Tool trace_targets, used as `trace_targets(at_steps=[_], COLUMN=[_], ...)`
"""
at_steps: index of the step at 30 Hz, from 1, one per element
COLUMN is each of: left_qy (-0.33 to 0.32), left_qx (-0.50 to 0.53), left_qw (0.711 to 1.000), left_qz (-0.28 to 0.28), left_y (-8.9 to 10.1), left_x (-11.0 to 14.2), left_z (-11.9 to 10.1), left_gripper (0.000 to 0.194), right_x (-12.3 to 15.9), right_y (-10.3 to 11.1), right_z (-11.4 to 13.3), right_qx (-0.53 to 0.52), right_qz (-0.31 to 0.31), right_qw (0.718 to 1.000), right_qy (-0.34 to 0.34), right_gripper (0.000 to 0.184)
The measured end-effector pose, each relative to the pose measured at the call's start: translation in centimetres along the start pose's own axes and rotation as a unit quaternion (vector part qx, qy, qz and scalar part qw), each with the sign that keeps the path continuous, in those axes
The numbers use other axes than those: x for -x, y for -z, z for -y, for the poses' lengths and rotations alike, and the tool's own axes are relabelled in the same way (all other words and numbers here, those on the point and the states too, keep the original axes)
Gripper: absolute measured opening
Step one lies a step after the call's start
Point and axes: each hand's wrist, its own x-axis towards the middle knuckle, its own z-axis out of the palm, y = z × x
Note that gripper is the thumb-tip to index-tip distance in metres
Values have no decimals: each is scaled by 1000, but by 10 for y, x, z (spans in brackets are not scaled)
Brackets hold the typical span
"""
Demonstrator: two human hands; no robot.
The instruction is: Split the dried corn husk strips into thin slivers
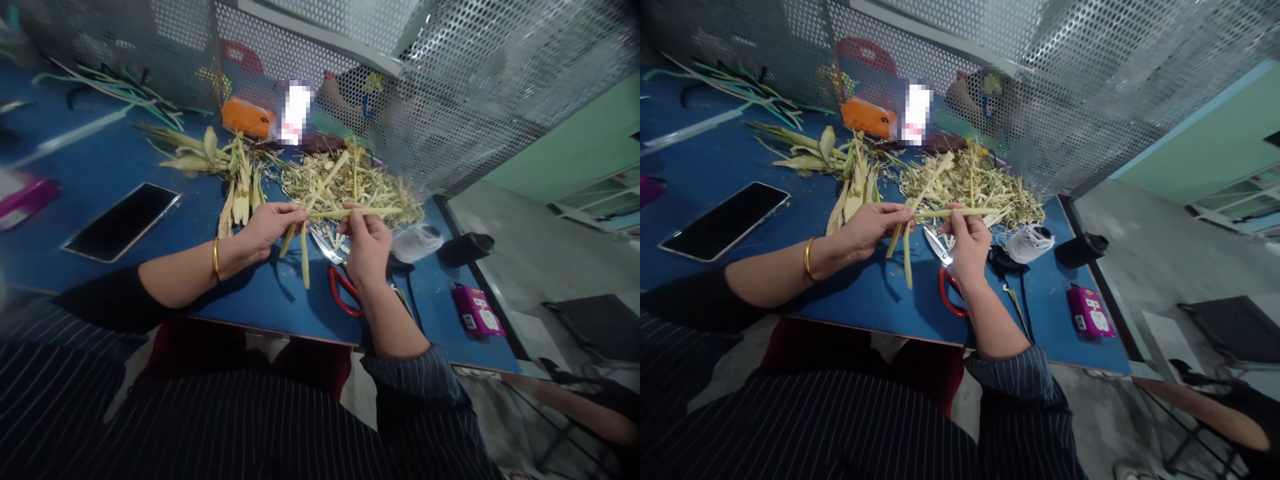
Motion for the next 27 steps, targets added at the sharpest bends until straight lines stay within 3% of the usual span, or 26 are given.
trace_targets(at_steps=[2, 5, 10, 17, 23, 27], left_qy=[4, 10, -48, -104, -133, -197], left_qx=[-23, -42, -73, -136, -179, -253], left_qw=[999, 998, 996, 985, 975, 947], left_qz=[26, 46, 31, 7, -6, 13], left_y=[0, -1, -2, 0, -3, -2], left_x=[1, 3, 3, 0, 6, 7], left_z=[1, 1, -1, 5, 3, 8], left_gripper=[8, 8, 7, 15, 14, 14], right_x=[0, 4, 8, 5, 3, 7], right_y=[0, 0, 3, 5, 4, 2], right_z=[4, 12, 22, 22, 12, 9], right_qx=[-1, 16, 107, 237, 267, 314], right_qz=[-24, 15, 120, 181, 194, 166], right_qw=[997, 992, 984, 953, 943, 931], right_qy=[69, 126, 76, 57, 48, 79], right_gripper=[17, 22, 30, 28, 29, 27])
